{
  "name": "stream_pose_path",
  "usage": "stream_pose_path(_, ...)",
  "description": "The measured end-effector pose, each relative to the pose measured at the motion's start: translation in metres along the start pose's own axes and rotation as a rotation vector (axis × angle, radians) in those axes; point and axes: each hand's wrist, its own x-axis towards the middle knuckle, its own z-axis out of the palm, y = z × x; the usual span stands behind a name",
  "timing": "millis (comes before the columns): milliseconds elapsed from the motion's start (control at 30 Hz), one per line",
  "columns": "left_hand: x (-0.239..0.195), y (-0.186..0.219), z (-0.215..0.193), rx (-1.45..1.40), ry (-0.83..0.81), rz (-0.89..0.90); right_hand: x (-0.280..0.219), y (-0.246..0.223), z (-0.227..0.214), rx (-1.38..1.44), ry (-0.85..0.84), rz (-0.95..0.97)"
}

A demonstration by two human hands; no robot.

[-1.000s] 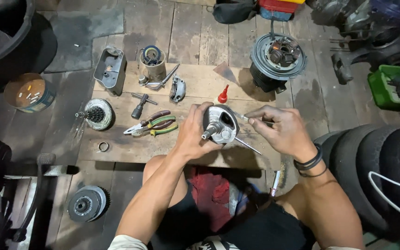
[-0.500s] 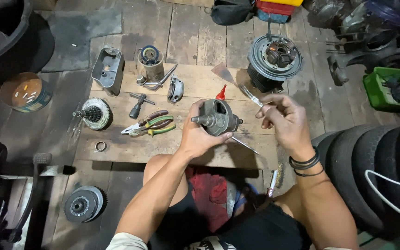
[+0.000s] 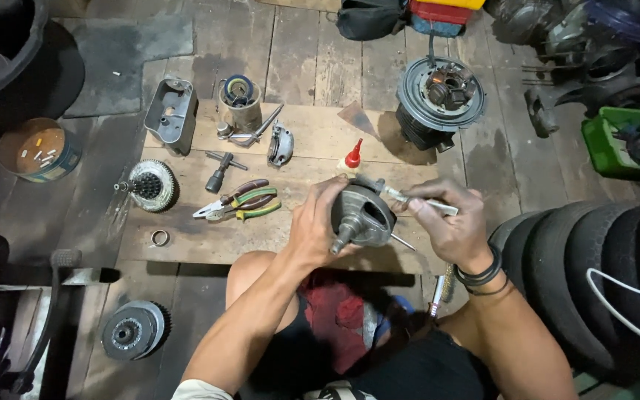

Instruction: Cleaning carbon deposits and grime from a motorcycle crankshaft using a small metal pick and cleaning fluid.

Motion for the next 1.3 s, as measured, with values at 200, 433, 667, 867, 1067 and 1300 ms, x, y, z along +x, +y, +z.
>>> stream_pose_path(200, -0.013, -0.021, 0.016, 0.056, 0.175, 0.131, 0.007, 0.001, -0.007, 0.022, -0.116, -0.213)
stream_pose_path(433, -0.008, -0.019, 0.007, 0.092, 0.203, 0.175, 0.01, -0.03, -0.014, -0.162, -0.185, -0.19)
stream_pose_path(667, -0.001, -0.004, -0.004, 0.183, 0.172, 0.286, 0.008, -0.032, -0.008, -0.401, -0.257, -0.204)
stream_pose_path(867, -0.003, -0.009, -0.001, 0.181, 0.192, 0.326, 0.009, -0.045, -0.015, -0.565, -0.3, -0.227)
stream_pose_path(1067, -0.003, -0.004, -0.001, 0.22, 0.171, 0.298, 0.007, -0.041, -0.024, -0.76, -0.333, -0.254)
stream_pose_path(1300, -0.02, -0.028, 0.012, 0.25, 0.132, 0.119, 0.002, -0.021, -0.033, -0.992, -0.332, -0.187)
